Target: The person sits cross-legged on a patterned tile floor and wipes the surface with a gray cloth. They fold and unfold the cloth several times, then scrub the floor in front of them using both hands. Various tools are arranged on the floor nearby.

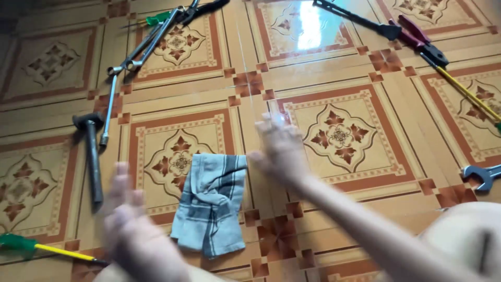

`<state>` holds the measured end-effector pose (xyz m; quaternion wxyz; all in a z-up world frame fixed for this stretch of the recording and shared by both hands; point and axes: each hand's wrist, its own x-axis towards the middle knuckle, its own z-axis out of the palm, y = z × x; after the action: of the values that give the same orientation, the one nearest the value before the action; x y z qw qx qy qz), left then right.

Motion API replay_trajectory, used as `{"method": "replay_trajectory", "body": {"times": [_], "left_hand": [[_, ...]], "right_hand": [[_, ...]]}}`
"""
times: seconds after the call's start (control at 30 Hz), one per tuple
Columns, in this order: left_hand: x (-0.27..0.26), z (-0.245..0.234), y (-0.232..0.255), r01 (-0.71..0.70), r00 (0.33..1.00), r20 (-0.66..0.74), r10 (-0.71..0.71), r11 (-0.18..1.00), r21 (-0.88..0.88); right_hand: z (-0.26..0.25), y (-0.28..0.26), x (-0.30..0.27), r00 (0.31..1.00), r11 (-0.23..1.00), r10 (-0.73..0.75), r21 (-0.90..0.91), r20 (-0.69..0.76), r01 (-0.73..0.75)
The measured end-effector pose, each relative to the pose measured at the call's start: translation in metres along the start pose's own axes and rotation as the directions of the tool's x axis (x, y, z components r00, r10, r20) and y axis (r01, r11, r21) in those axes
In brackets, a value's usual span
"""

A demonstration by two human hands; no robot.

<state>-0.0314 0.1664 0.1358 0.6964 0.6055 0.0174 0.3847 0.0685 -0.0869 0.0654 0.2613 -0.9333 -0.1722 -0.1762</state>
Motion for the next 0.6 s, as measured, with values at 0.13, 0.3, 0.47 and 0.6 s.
{"method": "replay_trajectory", "body": {"times": [0.13,0.3,0.47,0.6], "left_hand": [[-0.036,0.017,-0.076,0.301,0.948,0.02,-0.318,0.915,0.267],[-0.058,0.024,-0.078,-0.024,0.968,0.21,-0.135,0.786,0.618],[-0.058,0.023,0.003,0.04,0.973,0.184,-0.141,0.883,0.467],[-0.062,-0.049,0.096,0.016,0.977,0.194,-0.088,0.938,0.346]], "right_hand": [[0.07,-0.085,-0.004,0.988,0.998,0.057,-0.009,0.144,-0.056],[0.091,-0.069,-0.032,0.963,0.987,0.027,-0.158,0.267,0.016],[0.027,-0.041,-0.052,0.967,0.978,-0.087,-0.162,0.239,0.128],[-0.002,-0.017,-0.091,0.97,0.945,-0.143,-0.263,0.199,0.193]]}}
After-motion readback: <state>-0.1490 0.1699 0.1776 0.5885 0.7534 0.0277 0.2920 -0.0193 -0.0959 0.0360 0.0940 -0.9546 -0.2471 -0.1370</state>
